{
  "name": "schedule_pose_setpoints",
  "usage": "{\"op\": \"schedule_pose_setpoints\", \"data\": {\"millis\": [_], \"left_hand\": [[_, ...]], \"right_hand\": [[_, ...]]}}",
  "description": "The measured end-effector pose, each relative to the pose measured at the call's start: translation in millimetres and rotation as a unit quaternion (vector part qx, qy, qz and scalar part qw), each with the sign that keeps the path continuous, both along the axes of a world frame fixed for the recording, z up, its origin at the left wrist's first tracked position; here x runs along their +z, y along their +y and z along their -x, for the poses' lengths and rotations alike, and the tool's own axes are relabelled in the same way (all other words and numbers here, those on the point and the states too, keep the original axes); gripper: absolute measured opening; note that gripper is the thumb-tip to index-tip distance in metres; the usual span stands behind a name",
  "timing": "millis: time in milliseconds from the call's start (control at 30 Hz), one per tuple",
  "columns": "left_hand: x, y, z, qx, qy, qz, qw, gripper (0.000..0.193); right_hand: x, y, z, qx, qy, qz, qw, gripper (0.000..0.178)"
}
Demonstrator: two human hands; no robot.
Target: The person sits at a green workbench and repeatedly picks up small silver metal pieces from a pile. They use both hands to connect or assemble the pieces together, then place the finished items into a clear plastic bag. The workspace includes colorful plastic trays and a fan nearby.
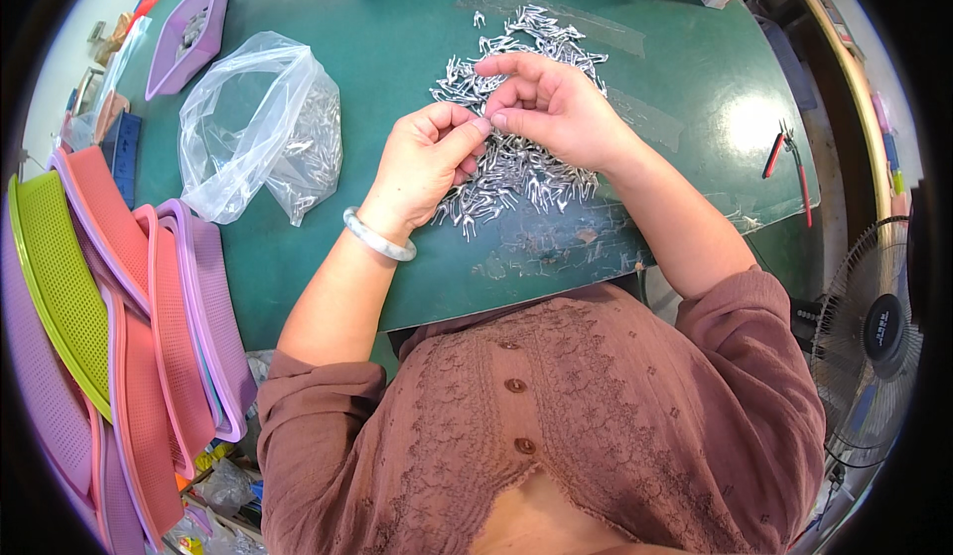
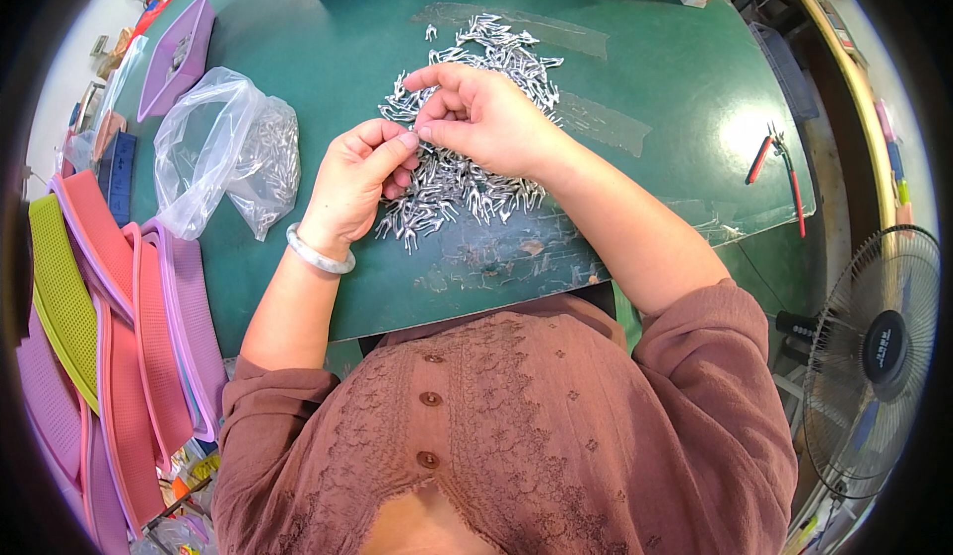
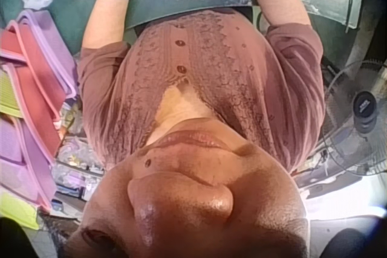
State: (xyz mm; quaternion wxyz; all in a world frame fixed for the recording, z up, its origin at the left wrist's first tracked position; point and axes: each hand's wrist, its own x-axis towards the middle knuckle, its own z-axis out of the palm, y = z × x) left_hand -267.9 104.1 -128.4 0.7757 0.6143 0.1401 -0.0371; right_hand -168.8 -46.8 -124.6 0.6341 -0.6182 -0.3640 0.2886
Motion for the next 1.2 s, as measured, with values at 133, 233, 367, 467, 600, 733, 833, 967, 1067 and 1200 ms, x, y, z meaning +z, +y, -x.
{"op": "schedule_pose_setpoints", "data": {"millis": [133, 233, 367, 467, 600, 733, 833, 967, 1067, 1200], "left_hand": [[-3.9, 2.5, 0.0, 0.027, -0.018, 0.0, 0.999, 0.006], [-2.9, 5.4, -1.9, 0.033, -0.022, 0.017, 0.999, 0.006], [-3.2, 5.2, -2.1, 0.033, -0.031, 0.016, 0.999, 0.006], [-3.1, 5.2, -1.8, 0.034, -0.031, 0.018, 0.999, 0.006], [-3.4, 5.5, -2.1, 0.03, -0.028, 0.021, 0.999, 0.006], [-3.1, 4.7, -2.2, 0.035, -0.02, 0.031, 0.999, 0.008], [-0.8, 3.9, -1.3, 0.032, -0.019, 0.037, 0.999, 0.009], [-1.1, 3.0, -1.6, 0.025, -0.018, 0.026, 0.999, 0.006], [-2.0, 2.6, -0.4, 0.019, -0.02, 0.021, 0.999, 0.006], [-0.3, 0.2, 0.0, 0.021, -0.012, 0.02, 1.0, 0.006]], "right_hand": [[9.5, -0.7, -0.1, -0.01, 0.051, 0.033, 0.998, 0.037], [10.1, -2.8, -3.6, 0.003, 0.059, 0.049, 0.997, 0.038], [6.1, -3.6, -2.4, 0.018, 0.061, 0.033, 0.997, 0.041], [3.7, -2.6, -2.8, 0.019, 0.059, 0.02, 0.998, 0.042], [4.0, -2.0, -2.8, 0.015, 0.066, 0.02, 0.998, 0.043], [6.1, -2.3, -2.2, 0.011, 0.074, 0.028, 0.997, 0.044], [5.9, -2.1, -1.6, 0.013, 0.076, 0.024, 0.997, 0.044], [1.7, -1.6, -2.4, 0.013, 0.055, 0.032, 0.998, 0.044], [2.4, -1.5, -0.6, 0.008, 0.029, 0.042, 0.999, 0.044], [0.0, -1.2, 0.0, 0.003, 0.017, 0.042, 0.999, 0.044]]}}
